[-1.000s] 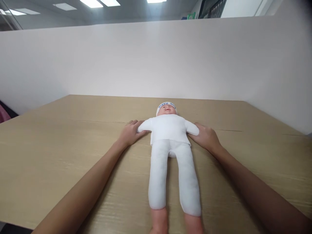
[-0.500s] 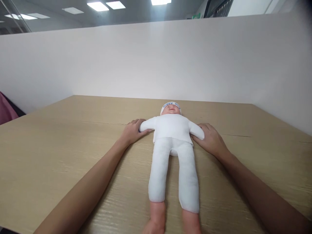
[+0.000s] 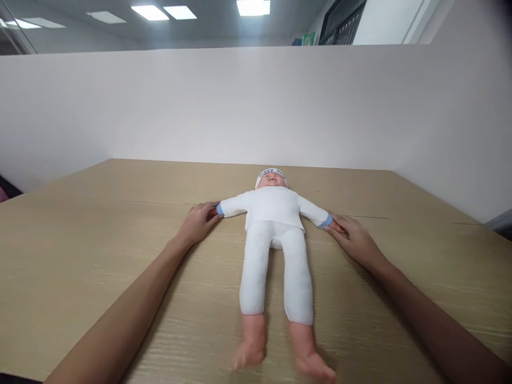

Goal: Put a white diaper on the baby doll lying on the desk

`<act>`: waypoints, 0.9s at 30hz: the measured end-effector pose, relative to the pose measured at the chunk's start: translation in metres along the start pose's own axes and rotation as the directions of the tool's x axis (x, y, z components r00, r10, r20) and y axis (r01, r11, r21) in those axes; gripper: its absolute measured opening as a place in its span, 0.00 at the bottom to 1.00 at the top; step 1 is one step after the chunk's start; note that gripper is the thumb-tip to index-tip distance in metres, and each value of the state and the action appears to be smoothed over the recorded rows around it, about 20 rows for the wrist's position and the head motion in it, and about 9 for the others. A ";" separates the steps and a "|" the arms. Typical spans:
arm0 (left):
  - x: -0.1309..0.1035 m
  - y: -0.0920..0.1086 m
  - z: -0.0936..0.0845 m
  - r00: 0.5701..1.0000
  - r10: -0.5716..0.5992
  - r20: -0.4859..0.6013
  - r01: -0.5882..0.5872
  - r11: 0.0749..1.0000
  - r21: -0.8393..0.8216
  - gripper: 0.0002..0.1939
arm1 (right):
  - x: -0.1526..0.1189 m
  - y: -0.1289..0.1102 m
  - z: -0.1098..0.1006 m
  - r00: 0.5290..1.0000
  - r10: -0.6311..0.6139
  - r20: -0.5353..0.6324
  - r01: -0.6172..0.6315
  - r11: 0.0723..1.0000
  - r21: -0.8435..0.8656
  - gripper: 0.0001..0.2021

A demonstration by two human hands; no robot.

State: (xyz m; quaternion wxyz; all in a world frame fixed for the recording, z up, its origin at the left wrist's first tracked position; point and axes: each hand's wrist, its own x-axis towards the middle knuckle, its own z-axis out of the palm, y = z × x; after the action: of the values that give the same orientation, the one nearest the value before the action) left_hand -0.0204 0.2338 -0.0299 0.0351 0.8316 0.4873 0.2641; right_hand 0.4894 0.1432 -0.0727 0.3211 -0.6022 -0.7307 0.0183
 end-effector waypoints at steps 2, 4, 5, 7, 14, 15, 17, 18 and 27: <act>0.003 0.001 0.002 1.000 -0.012 -0.015 0.013 1.000 0.026 0.26 | 0.005 0.003 0.003 1.000 0.000 0.003 0.000 1.000 -0.008 0.27; 0.006 0.001 0.003 0.999 -0.018 -0.029 0.019 0.999 0.038 0.26 | 0.010 0.005 0.005 1.000 0.000 0.005 0.000 1.000 -0.015 0.28; 0.007 0.001 0.004 0.999 -0.018 -0.034 0.019 0.999 0.038 0.26 | 0.012 0.005 0.005 1.000 0.000 0.006 0.000 1.000 -0.018 0.28; 0.009 0.000 0.006 0.999 -0.016 -0.034 0.017 0.999 0.029 0.26 | 0.015 0.005 0.005 1.000 -0.005 0.010 0.006 1.000 -0.018 0.28; 0.007 0.000 0.004 0.999 -0.023 -0.032 0.023 1.000 -0.007 0.31 | 0.015 -0.002 0.000 0.998 -0.030 0.051 0.031 0.999 -0.020 0.29; 0.006 -0.002 0.002 0.999 -0.026 -0.047 0.025 1.000 -0.017 0.29 | 0.014 -0.001 -0.001 0.999 -0.040 0.028 0.040 0.999 -0.015 0.30; 0.004 -0.007 -0.002 0.996 -0.024 -0.086 0.022 0.999 -0.030 0.25 | 0.011 0.003 -0.004 0.998 -0.066 -0.009 0.066 0.998 -0.011 0.31; 0.003 -0.011 -0.005 0.994 -0.025 -0.103 0.022 0.999 -0.031 0.22 | 0.009 0.007 -0.006 0.997 -0.076 -0.013 0.076 0.997 -0.008 0.30; 0.006 -0.034 -0.009 0.992 -0.059 -0.108 0.056 0.998 -0.028 0.22 | 0.004 0.040 -0.029 0.998 0.060 0.028 -0.062 0.993 0.100 0.22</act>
State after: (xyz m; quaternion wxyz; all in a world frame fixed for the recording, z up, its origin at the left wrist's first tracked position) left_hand -0.0495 0.2543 -0.0302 0.0266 0.8011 0.5088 0.3140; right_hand 0.5384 0.1473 -0.0648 0.3411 -0.6069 -0.7141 0.0725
